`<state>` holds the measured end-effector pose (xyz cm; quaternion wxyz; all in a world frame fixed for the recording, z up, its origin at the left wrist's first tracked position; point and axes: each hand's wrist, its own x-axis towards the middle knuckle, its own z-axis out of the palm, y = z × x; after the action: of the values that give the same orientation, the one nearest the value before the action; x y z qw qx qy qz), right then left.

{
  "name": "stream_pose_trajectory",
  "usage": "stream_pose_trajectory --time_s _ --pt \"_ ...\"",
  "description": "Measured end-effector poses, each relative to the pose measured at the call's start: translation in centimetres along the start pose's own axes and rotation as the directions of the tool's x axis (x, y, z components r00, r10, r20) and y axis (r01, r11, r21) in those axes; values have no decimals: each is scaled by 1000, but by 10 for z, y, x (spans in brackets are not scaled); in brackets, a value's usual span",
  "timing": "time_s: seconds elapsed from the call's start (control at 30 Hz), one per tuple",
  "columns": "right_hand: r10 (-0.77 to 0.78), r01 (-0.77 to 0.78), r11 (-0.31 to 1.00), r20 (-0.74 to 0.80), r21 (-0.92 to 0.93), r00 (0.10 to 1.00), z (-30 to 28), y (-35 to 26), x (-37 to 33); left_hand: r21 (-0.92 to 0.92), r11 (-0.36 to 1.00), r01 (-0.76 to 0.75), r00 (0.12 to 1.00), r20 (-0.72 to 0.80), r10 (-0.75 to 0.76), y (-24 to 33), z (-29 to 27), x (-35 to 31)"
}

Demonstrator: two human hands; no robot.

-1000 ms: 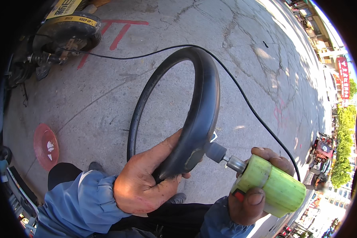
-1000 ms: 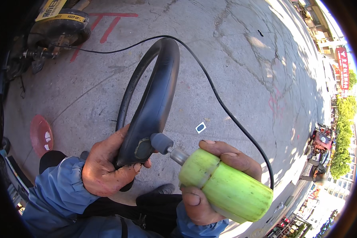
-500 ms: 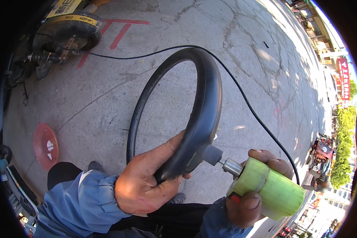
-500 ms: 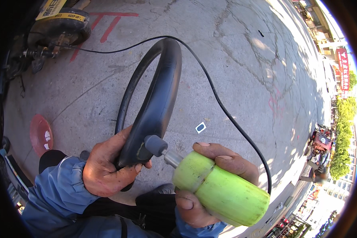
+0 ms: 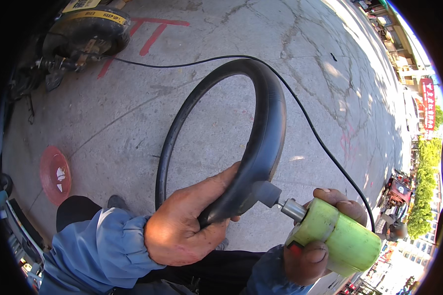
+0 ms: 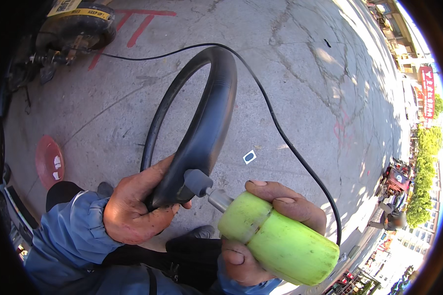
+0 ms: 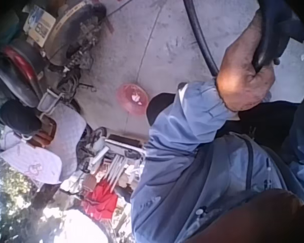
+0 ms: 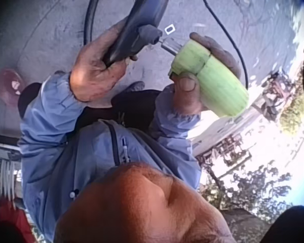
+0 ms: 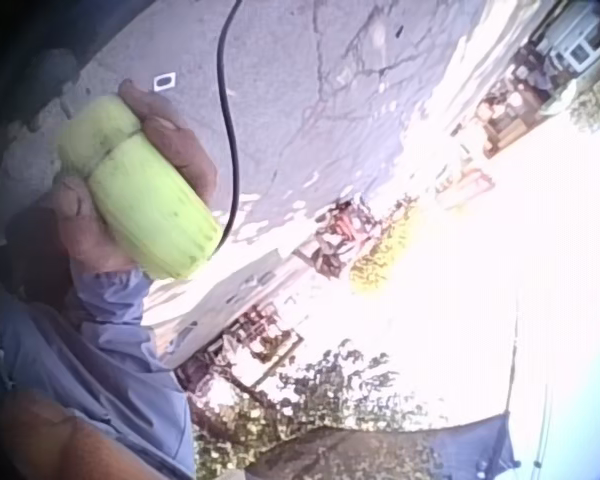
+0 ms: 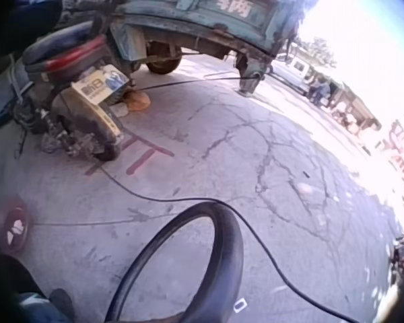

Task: The person uses a green rotary tool to grind the surface of a black bicycle tire held in the left hand. The person moves the tool along the tire's circumference, focusing on a specific area, while standing on a paved outdoor surface.

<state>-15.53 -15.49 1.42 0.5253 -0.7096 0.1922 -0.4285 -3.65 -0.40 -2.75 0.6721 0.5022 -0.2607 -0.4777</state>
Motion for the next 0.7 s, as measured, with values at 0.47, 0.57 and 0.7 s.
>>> stream_pose_trajectory --time_s 0.47,0.57,0.7 --pt "-3 4 999 18 -51 1000 -1 0 1 38 999 25 1000 11 -25 1 0 1" --pt "-14 22 997 96 -80 995 -5 0 0 46 999 16 1000 16 -17 2 -1 1" --pt "24 -25 999 -38 -39 999 4 -3 1 34 999 22 1000 7 -22 -1 1 0"
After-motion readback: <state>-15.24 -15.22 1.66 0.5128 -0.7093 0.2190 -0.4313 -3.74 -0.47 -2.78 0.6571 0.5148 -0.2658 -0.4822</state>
